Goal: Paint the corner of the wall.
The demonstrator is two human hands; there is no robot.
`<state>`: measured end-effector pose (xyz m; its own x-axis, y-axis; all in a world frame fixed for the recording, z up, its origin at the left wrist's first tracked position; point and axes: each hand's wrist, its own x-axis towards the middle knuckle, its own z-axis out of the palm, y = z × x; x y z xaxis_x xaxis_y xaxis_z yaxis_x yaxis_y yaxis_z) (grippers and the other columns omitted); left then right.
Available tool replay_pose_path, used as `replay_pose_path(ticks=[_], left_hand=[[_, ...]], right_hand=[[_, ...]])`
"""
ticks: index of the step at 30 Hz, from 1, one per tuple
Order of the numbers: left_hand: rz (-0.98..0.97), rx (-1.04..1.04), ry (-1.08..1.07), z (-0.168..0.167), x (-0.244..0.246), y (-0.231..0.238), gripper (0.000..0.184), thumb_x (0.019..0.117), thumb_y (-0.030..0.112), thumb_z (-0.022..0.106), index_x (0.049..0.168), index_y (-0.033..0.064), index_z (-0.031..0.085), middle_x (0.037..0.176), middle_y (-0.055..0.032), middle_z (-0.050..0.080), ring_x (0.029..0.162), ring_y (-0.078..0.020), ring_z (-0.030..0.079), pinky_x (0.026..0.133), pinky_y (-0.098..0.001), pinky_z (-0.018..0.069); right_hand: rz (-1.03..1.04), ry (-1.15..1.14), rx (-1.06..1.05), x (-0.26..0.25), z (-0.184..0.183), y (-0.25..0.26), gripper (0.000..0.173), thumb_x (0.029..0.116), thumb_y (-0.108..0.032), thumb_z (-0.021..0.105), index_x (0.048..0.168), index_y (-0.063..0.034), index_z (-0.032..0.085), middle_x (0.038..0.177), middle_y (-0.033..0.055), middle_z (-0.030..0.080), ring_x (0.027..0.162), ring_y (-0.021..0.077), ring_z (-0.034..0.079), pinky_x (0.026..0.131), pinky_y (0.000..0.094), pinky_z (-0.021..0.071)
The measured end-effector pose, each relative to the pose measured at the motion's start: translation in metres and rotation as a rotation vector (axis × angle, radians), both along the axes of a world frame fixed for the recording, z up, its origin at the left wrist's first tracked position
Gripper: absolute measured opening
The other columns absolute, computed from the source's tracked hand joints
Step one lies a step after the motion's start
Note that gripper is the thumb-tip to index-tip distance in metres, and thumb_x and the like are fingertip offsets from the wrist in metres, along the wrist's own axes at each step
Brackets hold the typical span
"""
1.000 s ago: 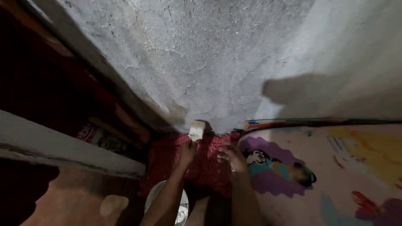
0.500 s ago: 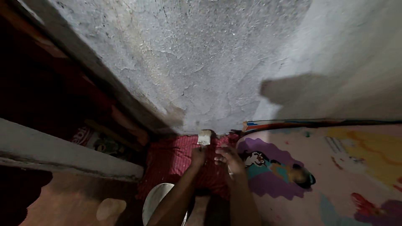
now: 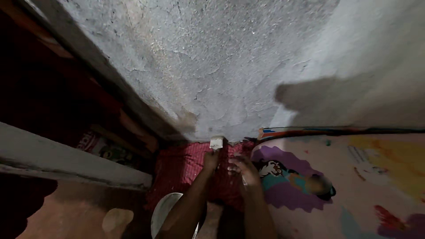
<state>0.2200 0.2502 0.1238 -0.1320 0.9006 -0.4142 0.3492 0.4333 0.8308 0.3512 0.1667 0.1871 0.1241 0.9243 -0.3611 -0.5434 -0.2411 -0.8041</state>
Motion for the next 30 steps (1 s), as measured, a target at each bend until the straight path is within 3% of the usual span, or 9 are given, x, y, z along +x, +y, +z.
replay_pose_path(ticks=[4, 8, 11, 14, 17, 20, 24, 27, 30], left_hand=[[-0.005, 0.024, -0.089, 0.019, 0.004, -0.01, 0.038, 0.1088, 0.033, 0.049, 0.094, -0.001, 0.061, 0.064, -0.0013, 0.049, 0.047, -0.009, 0.046, 0.046, -0.025, 0.0428], [0.001, -0.083, -0.046, -0.006, -0.001, -0.003, 0.04, 0.1051, 0.035, 0.057, 0.097, -0.0035, 0.063, 0.071, -0.0059, 0.054, 0.055, -0.0135, 0.05, 0.054, -0.0316, 0.0468], [0.021, 0.04, -0.076, 0.028, 0.004, -0.005, 0.038, 0.1093, 0.032, 0.048, 0.101, -0.0027, 0.061, 0.068, -0.003, 0.05, 0.05, -0.0102, 0.047, 0.049, -0.0264, 0.0446], [0.068, 0.108, -0.157, 0.043, -0.004, -0.023, 0.035, 0.1098, 0.03, 0.047, 0.104, -0.0023, 0.061, 0.066, -0.0017, 0.051, 0.047, -0.0088, 0.046, 0.044, -0.024, 0.0421], [0.119, -0.018, -0.143, 0.033, -0.015, -0.036, 0.036, 0.1093, 0.03, 0.049, 0.105, -0.0031, 0.062, 0.067, -0.0017, 0.052, 0.047, -0.0078, 0.045, 0.045, -0.0231, 0.0421], [0.137, -0.11, -0.059, 0.013, -0.03, -0.019, 0.037, 0.1071, 0.034, 0.053, 0.098, -0.0009, 0.06, 0.067, -0.0018, 0.049, 0.05, -0.0103, 0.047, 0.05, -0.0275, 0.0458], [0.118, 0.05, -0.036, 0.029, -0.034, 0.005, 0.035, 0.108, 0.03, 0.051, 0.106, -0.0032, 0.061, 0.071, -0.0042, 0.054, 0.051, -0.0112, 0.05, 0.05, -0.0281, 0.0475], [0.073, 0.165, -0.044, 0.046, -0.029, -0.012, 0.035, 0.1092, 0.028, 0.049, 0.104, -0.004, 0.061, 0.069, -0.0039, 0.054, 0.049, -0.0107, 0.05, 0.048, -0.0275, 0.0475], [0.042, -0.01, 0.005, 0.024, -0.033, -0.018, 0.036, 0.1077, 0.032, 0.052, 0.103, -0.0016, 0.063, 0.068, -0.0019, 0.053, 0.049, -0.0085, 0.048, 0.048, -0.0253, 0.0455]], right_hand=[[-0.01, 0.012, -0.021, 0.0, 0.006, 0.0, 0.033, 0.1043, -0.001, 0.046, 0.136, 0.0065, 0.048, 0.094, 0.0088, 0.065, 0.063, 0.0107, 0.064, 0.058, 0.0248, 0.0559], [0.029, -0.002, -0.028, -0.003, 0.007, 0.0, 0.034, 0.1035, 0.0, 0.048, 0.137, 0.0069, 0.047, 0.095, 0.0103, 0.065, 0.064, 0.0117, 0.064, 0.057, 0.0252, 0.0556], [0.006, 0.001, -0.04, 0.0, 0.002, 0.001, 0.033, 0.1038, -0.002, 0.048, 0.136, 0.0056, 0.048, 0.094, 0.0099, 0.065, 0.063, 0.0114, 0.064, 0.057, 0.0251, 0.0558], [0.001, 0.013, -0.032, 0.001, 0.0, 0.0, 0.032, 0.1045, -0.003, 0.047, 0.136, 0.0046, 0.048, 0.095, 0.0095, 0.066, 0.065, 0.0117, 0.065, 0.058, 0.0254, 0.0564], [0.031, 0.009, -0.032, -0.001, 0.004, 0.0, 0.033, 0.1037, -0.003, 0.049, 0.136, 0.0044, 0.048, 0.096, 0.0114, 0.066, 0.065, 0.0127, 0.064, 0.058, 0.0259, 0.0551], [0.035, -0.013, -0.029, -0.003, 0.005, -0.001, 0.032, 0.1035, -0.003, 0.05, 0.135, 0.0043, 0.05, 0.095, 0.0102, 0.066, 0.065, 0.012, 0.064, 0.058, 0.0253, 0.0558], [0.027, -0.027, -0.04, 0.001, 0.006, -0.001, 0.032, 0.1044, -0.004, 0.049, 0.135, 0.0047, 0.05, 0.098, 0.0108, 0.065, 0.066, 0.0122, 0.065, 0.06, 0.0258, 0.0566], [0.026, -0.005, -0.04, 0.001, 0.004, 0.001, 0.033, 0.1034, -0.001, 0.049, 0.135, 0.0062, 0.05, 0.097, 0.0113, 0.065, 0.064, 0.0122, 0.063, 0.058, 0.0255, 0.055], [0.036, 0.005, -0.032, -0.004, 0.003, 0.002, 0.032, 0.1024, -0.001, 0.051, 0.133, 0.0055, 0.05, 0.096, 0.0114, 0.065, 0.064, 0.0126, 0.064, 0.057, 0.0259, 0.0554]])
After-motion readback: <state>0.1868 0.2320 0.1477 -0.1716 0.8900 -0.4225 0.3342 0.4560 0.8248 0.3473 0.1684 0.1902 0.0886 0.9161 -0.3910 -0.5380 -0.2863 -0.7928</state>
